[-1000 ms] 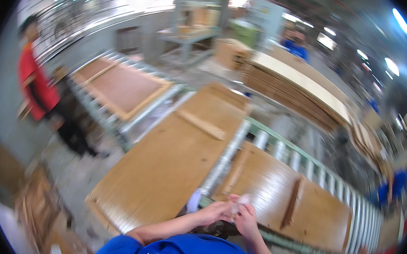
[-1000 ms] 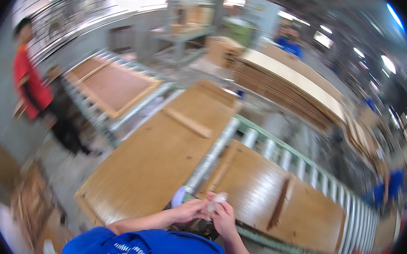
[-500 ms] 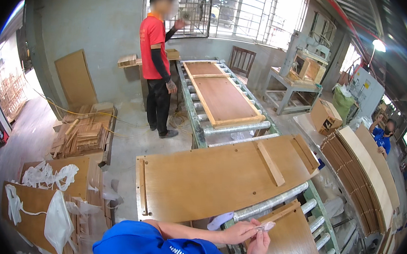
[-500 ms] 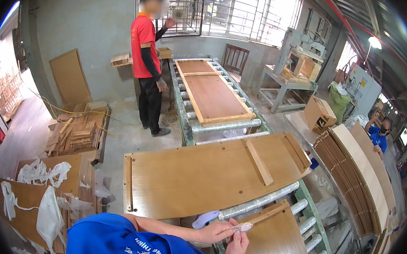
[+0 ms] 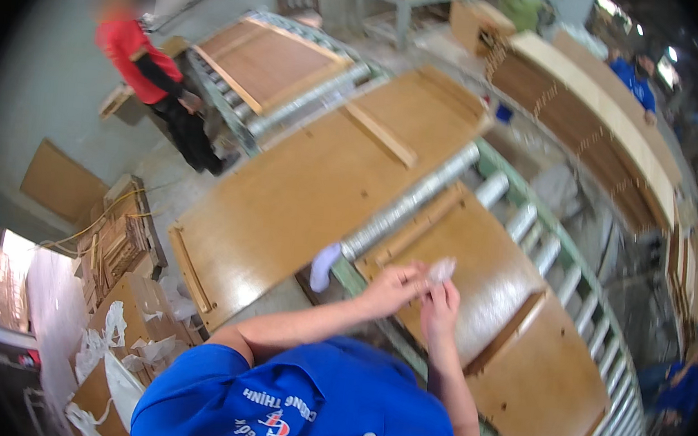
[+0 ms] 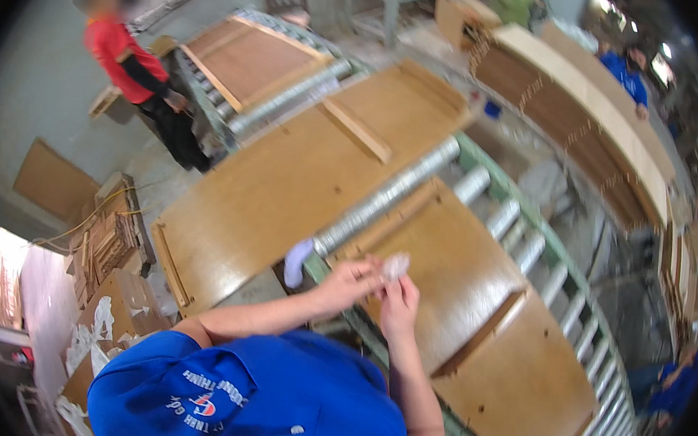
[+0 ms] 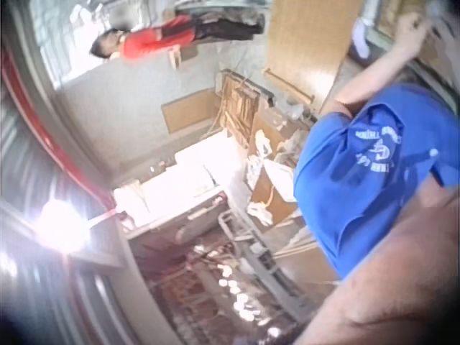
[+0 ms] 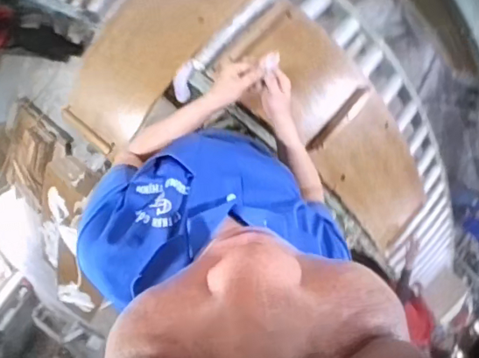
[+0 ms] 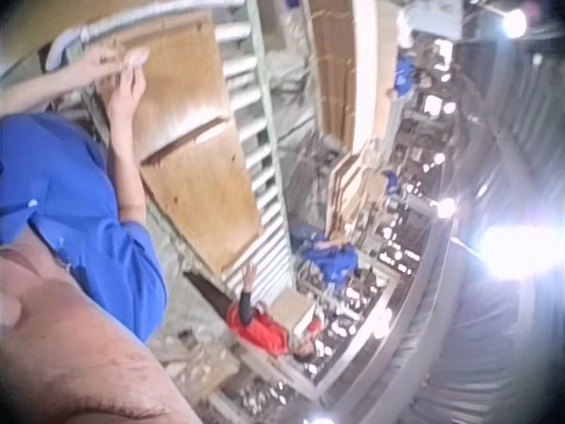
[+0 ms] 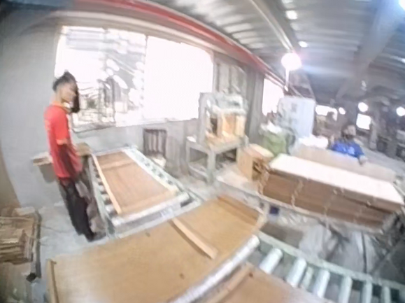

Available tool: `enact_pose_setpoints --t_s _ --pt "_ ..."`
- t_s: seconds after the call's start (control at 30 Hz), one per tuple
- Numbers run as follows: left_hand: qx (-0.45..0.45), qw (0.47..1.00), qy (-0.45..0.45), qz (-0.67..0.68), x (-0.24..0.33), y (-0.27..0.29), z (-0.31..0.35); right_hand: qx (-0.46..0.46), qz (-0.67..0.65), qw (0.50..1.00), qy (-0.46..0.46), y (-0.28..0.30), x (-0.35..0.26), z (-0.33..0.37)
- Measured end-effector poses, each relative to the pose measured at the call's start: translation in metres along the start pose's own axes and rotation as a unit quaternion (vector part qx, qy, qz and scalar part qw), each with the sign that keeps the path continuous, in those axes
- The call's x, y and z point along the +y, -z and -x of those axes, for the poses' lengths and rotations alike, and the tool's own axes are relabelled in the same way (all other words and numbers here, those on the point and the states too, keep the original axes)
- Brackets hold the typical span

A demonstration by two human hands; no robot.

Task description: The person wipes the surface of wooden panels on a roller conveyor using a small cloth. They move along the line, wiping multiple panels one at a time, then stack the finished panels on a nearby table.

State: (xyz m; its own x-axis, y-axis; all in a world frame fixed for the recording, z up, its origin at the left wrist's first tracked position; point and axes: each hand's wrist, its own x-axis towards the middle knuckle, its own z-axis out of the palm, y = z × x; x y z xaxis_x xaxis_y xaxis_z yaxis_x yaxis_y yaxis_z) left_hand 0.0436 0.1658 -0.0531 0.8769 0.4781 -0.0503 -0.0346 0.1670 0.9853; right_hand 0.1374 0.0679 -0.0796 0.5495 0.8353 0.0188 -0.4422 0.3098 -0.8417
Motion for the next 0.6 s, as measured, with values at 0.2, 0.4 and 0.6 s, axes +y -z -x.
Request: enact_pose_setpoints --t_s 0.2,0.4,0.6 --pt "0.048 0.998 -0.042 0.026 -0.005 -0.025 -0.011 0.03 -0.029 0.999 0.008 -0.002 -0.015 -0.006" --pt "0.002 0.993 0.089 0.084 -0.019 -0.003 -0.034 0.064 -0.019 0.997 -0.035 0.011 -0.008 -0.032" --pt "0.116 0.963 0.012 -0.244 -0.076 0.121 -0.06 0.125 0.095 0.988 0.01 0.018 0.013 -0.072"
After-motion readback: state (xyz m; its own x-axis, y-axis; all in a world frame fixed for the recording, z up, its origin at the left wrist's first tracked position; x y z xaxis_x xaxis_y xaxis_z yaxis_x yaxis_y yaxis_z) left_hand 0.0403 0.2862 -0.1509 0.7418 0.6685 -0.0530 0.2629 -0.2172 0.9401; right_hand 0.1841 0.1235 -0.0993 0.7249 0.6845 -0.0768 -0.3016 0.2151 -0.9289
